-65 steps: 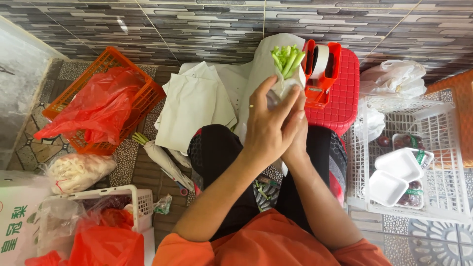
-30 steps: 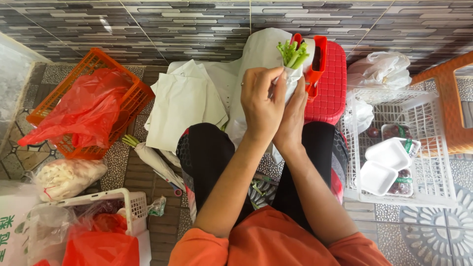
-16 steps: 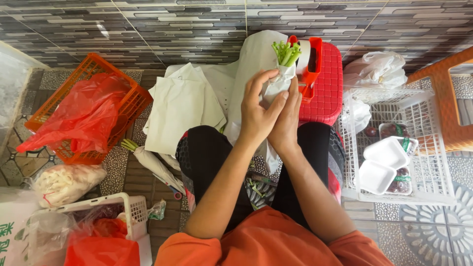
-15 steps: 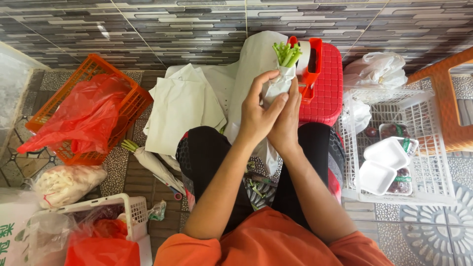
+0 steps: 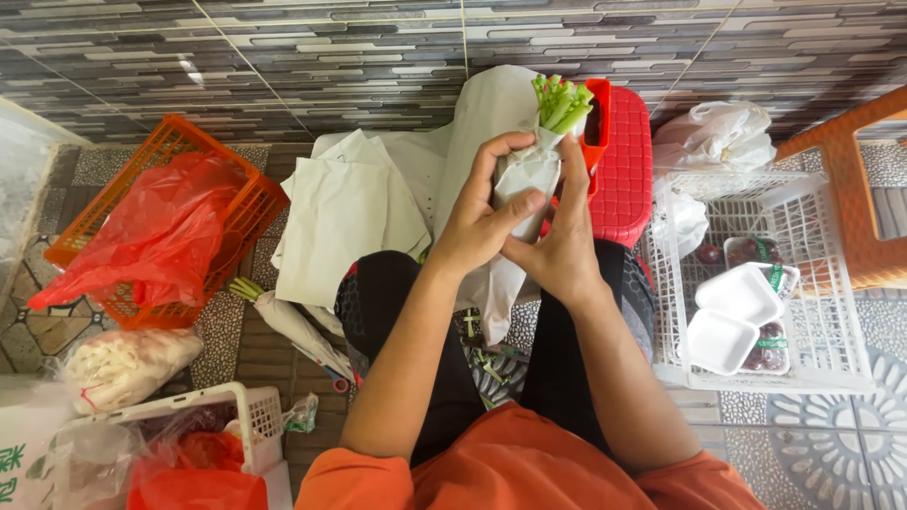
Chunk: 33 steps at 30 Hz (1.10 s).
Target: Trimming the ends of radishes with a knife and wrapping them individually in white paper secured with adhesive tape.
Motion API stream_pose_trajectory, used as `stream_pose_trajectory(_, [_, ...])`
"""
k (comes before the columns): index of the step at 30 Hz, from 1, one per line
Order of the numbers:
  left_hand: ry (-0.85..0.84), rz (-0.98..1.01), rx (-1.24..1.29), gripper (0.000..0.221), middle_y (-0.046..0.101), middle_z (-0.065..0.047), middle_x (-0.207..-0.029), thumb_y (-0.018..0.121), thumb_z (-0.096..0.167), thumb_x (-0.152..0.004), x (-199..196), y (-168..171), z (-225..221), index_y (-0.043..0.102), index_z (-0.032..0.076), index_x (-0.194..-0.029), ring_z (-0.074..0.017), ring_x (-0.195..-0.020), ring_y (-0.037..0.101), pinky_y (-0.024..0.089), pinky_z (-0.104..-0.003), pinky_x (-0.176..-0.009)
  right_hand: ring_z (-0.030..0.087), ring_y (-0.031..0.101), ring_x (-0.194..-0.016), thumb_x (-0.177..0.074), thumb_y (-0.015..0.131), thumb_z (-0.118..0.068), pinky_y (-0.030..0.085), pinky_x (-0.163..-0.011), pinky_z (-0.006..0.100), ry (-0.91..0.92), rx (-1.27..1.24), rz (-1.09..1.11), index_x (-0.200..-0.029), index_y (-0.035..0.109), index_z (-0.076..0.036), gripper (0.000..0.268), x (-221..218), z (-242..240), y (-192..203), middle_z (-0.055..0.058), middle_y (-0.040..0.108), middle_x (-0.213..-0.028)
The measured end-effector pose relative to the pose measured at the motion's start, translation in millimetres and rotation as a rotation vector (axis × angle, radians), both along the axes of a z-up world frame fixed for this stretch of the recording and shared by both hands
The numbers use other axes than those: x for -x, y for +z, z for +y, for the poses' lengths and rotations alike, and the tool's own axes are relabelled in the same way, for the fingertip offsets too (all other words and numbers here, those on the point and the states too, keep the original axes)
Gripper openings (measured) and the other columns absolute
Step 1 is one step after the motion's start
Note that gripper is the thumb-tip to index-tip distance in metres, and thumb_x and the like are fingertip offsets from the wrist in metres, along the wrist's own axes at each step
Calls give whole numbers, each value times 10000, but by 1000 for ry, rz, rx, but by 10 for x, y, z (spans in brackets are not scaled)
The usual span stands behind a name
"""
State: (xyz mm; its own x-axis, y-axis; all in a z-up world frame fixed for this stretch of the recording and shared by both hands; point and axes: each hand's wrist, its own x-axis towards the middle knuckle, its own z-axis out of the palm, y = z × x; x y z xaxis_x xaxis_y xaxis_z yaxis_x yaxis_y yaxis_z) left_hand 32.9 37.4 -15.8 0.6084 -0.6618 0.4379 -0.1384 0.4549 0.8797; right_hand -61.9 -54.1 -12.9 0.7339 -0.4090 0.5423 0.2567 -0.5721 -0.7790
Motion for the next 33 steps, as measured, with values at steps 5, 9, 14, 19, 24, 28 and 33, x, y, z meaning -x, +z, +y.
stream_pose_trajectory(5, [51, -38, -39, 583, 570, -103, -1332, 767, 308, -973, -52, -83, -67, 468, 139, -1443, -184, -1261, 542, 415, -413, -1139, 502, 560, -1254, -749, 944, -44, 552, -925, 653, -31, -66, 23, -1555, 191, -25, 1103, -22, -63, -128, 292, 417, -1387])
stream_pose_trajectory(9, [158, -154, -190, 561, 624, -149, -1336, 768, 361, -953, -41, -98, -92, 509, 146, -1402, -291, -1259, 619, 457, -438, -1100, 559, 559, -1238, -768, 935, -41, 542, -893, 684, -38, -127, 20, -1509, 194, -40, 1048, -63, -121, -301, 330, 434, -1373])
stream_pose_trajectory(14, [0, -290, -96, 565, 529, -143, -1513, 661, 389, -1033, -126, -102, -253, 482, 116, -1495, -280, -1446, 468, 345, -427, -1225, 481, 571, -1239, -815, 882, 10, 569, -890, 611, -25, -247, -120, -1524, 155, -74, 1019, -98, -268, -404, 289, 442, -1397])
stream_pose_trajectory(19, [-223, -347, -93, 1166, 250, -73, -1723, 912, 542, -779, -177, -52, -198, 263, 172, -1673, -228, -1597, 240, 167, -424, -1334, 390, 629, -1184, -803, 900, 60, 636, -872, 517, 26, -433, -246, -1557, 87, -114, 1122, -49, -322, -315, 231, 470, -1372])
stream_pose_trajectory(24, [-269, -357, -519, 1235, 174, -317, -1674, 810, 90, -807, -171, 202, -92, -101, 119, -1641, -542, -1446, 362, 328, -632, -1219, 365, 625, -1243, -831, 871, 48, 650, -945, 493, 10, -561, -283, -1545, 75, -159, 1089, 3, -442, -368, 169, 458, -1374])
stream_pose_trajectory(28, [-165, -358, -681, 879, 700, -242, -1229, 828, 264, -736, -377, 248, -67, 356, 189, -1474, -466, -1179, 645, 502, -604, -1034, 504, 515, -1283, -840, 879, 16, 515, -1000, 662, -18, -244, -62, -1535, 156, -16, 1003, 236, -567, 206, 270, 433, -1330])
stream_pose_trajectory(33, [-160, -566, -825, 660, 758, -172, -1023, 692, 129, -679, -522, 474, 33, 451, 82, -1292, -381, -832, 734, 541, -425, -676, 493, 196, -1509, -673, 984, -391, 193, -1275, 674, -57, 784, 251, -1513, 400, 76, 1125, 484, -787, 1026, 307, 321, -1573])
